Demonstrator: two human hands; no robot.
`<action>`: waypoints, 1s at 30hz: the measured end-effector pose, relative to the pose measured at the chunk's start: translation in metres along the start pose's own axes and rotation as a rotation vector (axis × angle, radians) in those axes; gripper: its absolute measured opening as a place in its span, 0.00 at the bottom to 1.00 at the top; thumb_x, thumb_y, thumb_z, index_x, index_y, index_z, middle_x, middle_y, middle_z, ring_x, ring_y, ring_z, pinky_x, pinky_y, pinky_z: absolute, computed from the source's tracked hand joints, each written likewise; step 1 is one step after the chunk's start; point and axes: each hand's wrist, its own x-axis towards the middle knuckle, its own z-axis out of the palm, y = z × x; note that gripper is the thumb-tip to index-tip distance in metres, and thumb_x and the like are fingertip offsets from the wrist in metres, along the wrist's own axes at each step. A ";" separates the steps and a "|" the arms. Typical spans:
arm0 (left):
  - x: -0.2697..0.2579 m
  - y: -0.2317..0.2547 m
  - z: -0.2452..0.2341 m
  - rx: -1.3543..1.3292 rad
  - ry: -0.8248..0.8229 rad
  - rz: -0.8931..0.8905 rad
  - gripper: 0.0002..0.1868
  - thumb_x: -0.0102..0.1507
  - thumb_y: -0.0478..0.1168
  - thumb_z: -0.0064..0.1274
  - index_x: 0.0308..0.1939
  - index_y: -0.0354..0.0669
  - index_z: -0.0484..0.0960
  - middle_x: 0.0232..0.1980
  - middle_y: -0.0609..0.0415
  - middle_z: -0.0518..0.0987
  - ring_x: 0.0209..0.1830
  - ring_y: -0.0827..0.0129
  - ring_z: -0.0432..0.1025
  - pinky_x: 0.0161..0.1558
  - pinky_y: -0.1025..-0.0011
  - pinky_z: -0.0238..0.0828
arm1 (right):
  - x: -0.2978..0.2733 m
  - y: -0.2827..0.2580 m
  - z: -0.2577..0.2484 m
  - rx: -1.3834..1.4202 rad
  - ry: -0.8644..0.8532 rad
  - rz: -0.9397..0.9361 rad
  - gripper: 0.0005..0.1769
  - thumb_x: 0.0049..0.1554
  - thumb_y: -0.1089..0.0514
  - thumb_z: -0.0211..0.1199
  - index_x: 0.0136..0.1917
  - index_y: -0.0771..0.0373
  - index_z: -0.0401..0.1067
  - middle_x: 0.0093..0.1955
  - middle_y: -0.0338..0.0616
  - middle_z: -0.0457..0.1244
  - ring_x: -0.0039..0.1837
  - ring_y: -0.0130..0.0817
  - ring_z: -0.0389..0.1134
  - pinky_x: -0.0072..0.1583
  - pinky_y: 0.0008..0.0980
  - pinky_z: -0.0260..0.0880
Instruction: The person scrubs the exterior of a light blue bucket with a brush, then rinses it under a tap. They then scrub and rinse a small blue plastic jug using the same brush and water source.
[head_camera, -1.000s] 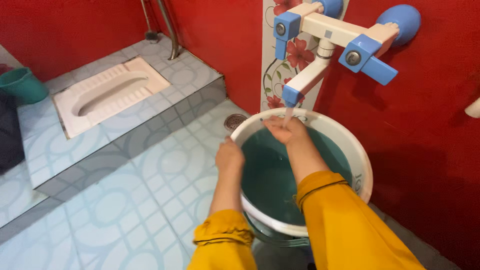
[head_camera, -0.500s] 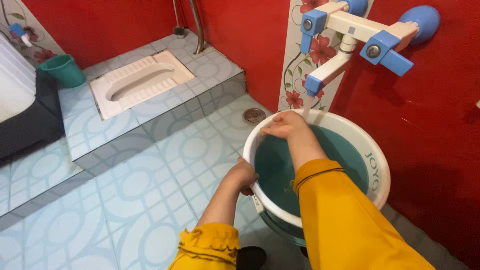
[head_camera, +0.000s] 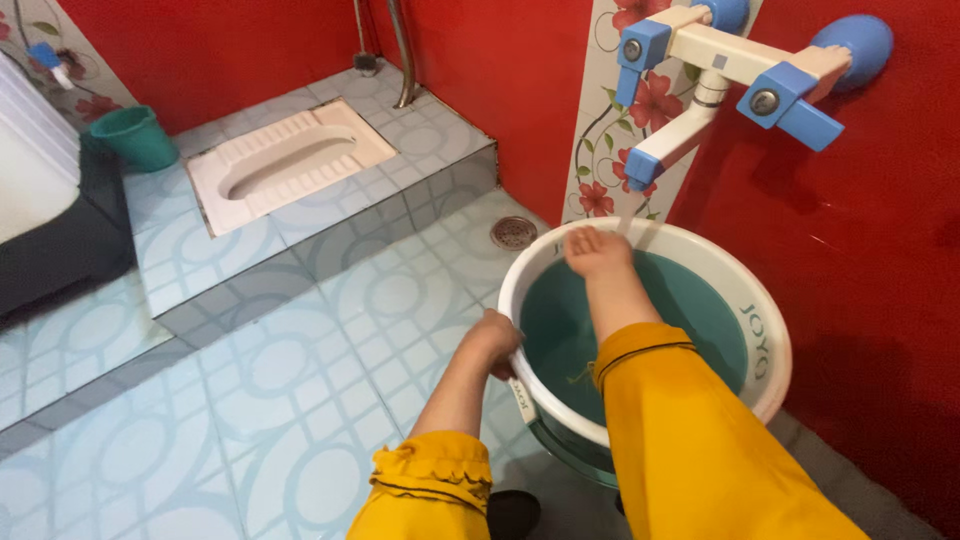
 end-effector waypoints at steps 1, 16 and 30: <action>0.005 0.000 -0.002 0.017 0.034 0.048 0.25 0.67 0.35 0.47 0.66 0.28 0.62 0.44 0.28 0.84 0.31 0.47 0.82 0.28 0.57 0.81 | 0.003 -0.011 -0.011 0.042 -0.028 -0.004 0.33 0.64 0.50 0.33 0.78 0.66 0.53 0.82 0.48 0.52 0.81 0.45 0.53 0.75 0.51 0.55; -0.016 0.015 -0.010 0.405 0.089 0.161 0.49 0.61 0.30 0.44 0.83 0.52 0.39 0.62 0.36 0.79 0.56 0.50 0.76 0.58 0.58 0.73 | -0.070 -0.044 0.048 -0.213 -0.346 0.431 0.34 0.65 0.64 0.37 0.79 0.84 0.37 0.81 0.81 0.38 0.81 0.76 0.40 0.77 0.63 0.45; 0.097 0.025 0.020 0.154 0.411 0.351 0.20 0.67 0.39 0.46 0.63 0.41 0.73 0.60 0.37 0.79 0.60 0.43 0.74 0.61 0.52 0.68 | -0.079 -0.071 0.062 -0.371 -0.136 0.152 0.27 0.68 0.55 0.32 0.78 0.59 0.53 0.74 0.77 0.48 0.75 0.76 0.51 0.72 0.74 0.49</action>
